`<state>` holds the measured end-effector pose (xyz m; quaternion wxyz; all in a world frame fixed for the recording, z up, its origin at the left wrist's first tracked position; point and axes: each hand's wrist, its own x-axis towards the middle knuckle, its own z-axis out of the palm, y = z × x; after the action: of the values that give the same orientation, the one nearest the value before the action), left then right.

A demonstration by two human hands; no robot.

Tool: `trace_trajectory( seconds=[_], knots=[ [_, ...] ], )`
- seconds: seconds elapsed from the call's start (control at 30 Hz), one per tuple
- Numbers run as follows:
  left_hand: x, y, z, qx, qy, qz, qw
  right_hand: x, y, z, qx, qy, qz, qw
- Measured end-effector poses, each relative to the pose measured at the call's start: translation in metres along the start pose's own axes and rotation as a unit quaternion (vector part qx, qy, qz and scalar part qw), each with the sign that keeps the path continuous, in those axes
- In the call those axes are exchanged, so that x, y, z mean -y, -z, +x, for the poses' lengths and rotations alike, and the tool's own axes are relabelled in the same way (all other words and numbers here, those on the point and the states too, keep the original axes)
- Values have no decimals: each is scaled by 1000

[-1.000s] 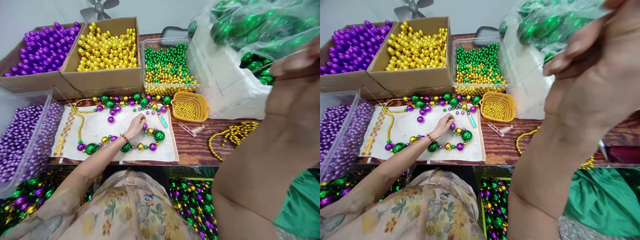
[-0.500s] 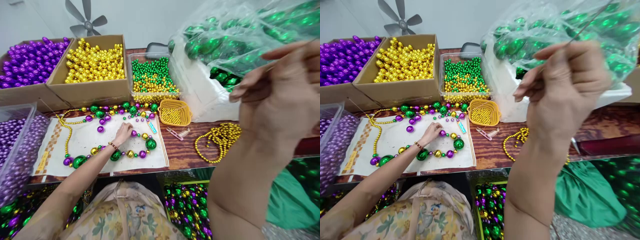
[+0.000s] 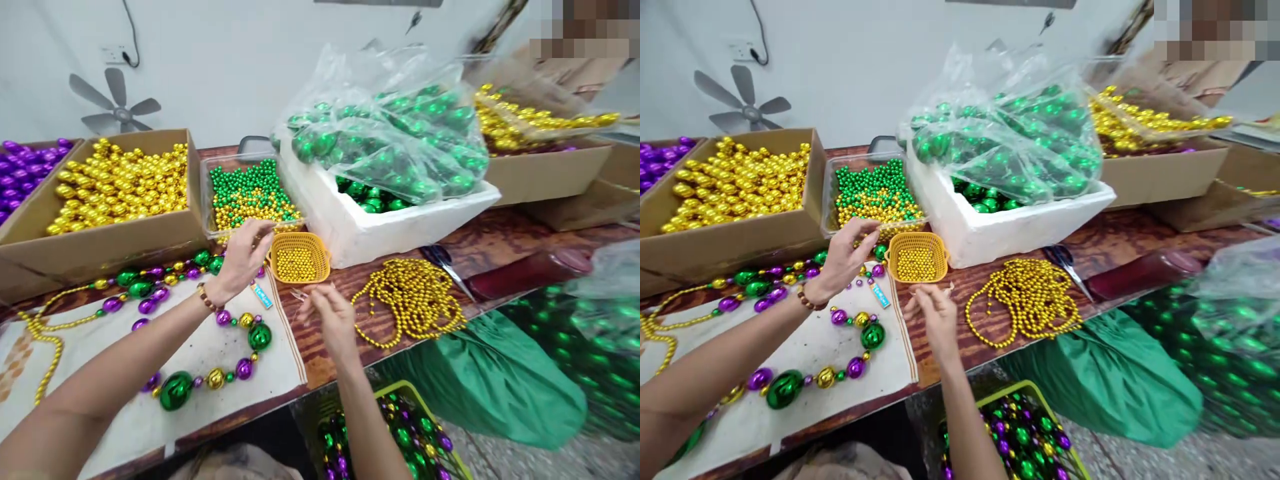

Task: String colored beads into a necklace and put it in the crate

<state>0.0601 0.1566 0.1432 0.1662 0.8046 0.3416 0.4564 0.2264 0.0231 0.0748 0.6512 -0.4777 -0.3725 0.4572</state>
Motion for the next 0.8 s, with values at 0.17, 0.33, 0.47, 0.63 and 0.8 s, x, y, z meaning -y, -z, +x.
trace_trajectory(
  seconds=[0.17, 0.33, 0.47, 0.63, 0.8],
  knots=[
    [-42, -81, 93, 148, -129, 56, 979, -65, 6, -41, -43, -43, -3, 998],
    [-70, -149, 143, 236, -118, 203, 943, -102, 12, -69, -32, -46, -20, 998],
    [-81, -173, 169, 311, 7, 235, 921, -111, 15, -74, -22, -30, -47, 998],
    [-73, -178, 180, 334, 66, 188, 921, -107, 15, -72, -47, -43, -28, 998],
    [-54, -198, 190, 400, -93, 180, 894, -105, 14, -70, -65, -60, -23, 996]
  ],
)
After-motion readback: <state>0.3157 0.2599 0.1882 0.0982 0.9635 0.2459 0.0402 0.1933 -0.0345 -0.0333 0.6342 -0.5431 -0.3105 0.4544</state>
